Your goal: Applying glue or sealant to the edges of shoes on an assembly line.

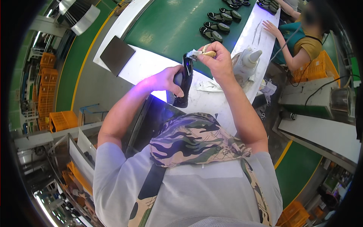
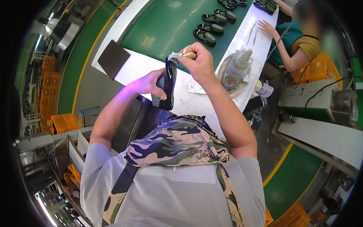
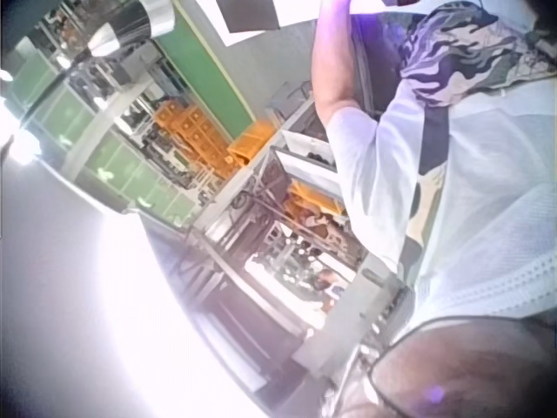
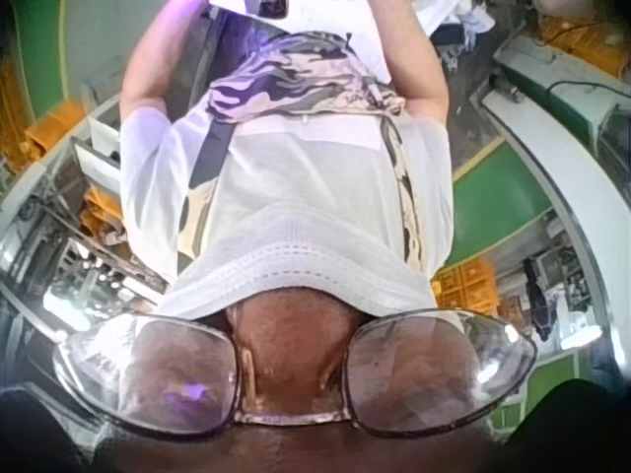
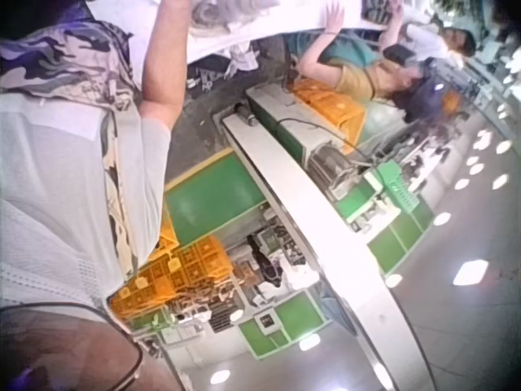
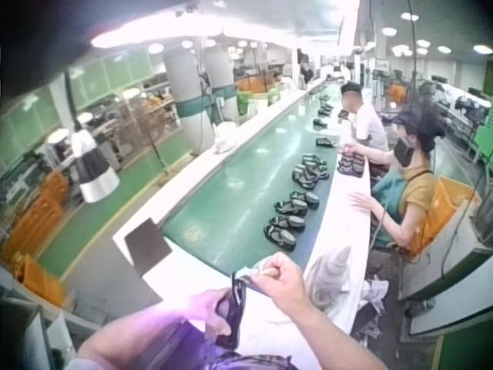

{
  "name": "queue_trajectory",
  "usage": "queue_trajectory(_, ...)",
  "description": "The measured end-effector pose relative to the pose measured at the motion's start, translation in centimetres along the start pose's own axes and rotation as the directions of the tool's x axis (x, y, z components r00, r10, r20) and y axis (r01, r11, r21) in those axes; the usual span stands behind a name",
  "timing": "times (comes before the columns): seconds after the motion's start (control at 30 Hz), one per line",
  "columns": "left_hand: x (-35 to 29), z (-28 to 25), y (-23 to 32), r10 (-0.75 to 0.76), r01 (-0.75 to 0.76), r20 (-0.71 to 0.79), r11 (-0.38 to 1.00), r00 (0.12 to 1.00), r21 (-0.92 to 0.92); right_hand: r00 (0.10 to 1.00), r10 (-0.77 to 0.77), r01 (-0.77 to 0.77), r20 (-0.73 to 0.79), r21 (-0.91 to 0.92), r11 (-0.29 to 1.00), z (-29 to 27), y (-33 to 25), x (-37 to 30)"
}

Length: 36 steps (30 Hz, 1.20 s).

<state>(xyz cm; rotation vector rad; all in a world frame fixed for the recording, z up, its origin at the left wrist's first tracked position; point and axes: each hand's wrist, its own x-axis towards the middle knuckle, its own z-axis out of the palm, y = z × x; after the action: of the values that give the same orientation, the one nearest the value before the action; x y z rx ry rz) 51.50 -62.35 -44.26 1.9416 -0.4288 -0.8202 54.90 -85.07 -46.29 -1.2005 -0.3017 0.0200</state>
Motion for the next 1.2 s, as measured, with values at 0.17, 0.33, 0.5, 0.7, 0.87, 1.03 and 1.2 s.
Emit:
queue_trajectory(0.17,-1.3,1.6,-1.2,-0.131,0.114,0.003,0.845,0.991,-0.522,0.992,-0.026,0.033,0.120,-0.052,0.998,0.2,1.4,-0.9)
queue_trajectory(0.33,-3.0,2.4,-3.0,-0.140,0.066,-0.056,0.734,0.989,-0.676,0.974,-0.009,0.026,0.225,-0.072,0.997,1.6,2.5,-1.9)
queue_trajectory(0.5,-5.1,1.9,-5.9,-0.134,0.001,-0.073,0.486,0.988,-0.874,0.936,0.077,-0.043,0.345,-0.104,0.994,3.8,4.1,-3.0)
queue_trajectory(0.7,-8.7,0.9,-9.4,-0.127,-0.184,-0.256,0.412,0.958,-0.893,0.872,0.180,-0.130,0.456,-0.139,0.982,7.8,5.5,-3.7)
queue_trajectory(0.87,-13.5,0.3,-12.5,-0.252,-0.217,-0.319,0.362,0.914,-0.906,0.796,0.181,-0.135,0.578,-0.122,0.983,12.2,6.5,-3.3)
queue_trajectory(1.03,-18.7,0.5,-15.7,-0.249,-0.380,-0.438,0.248,0.864,-0.891,0.729,0.259,-0.236,0.634,-0.123,0.964,16.3,8.2,-3.8)
queue_trajectory(1.2,-23.0,1.8,-18.7,-0.238,-0.621,-0.609,0.030,0.757,-0.783,0.693,0.331,-0.456,0.640,0.033,0.890,20.8,10.8,-4.3)
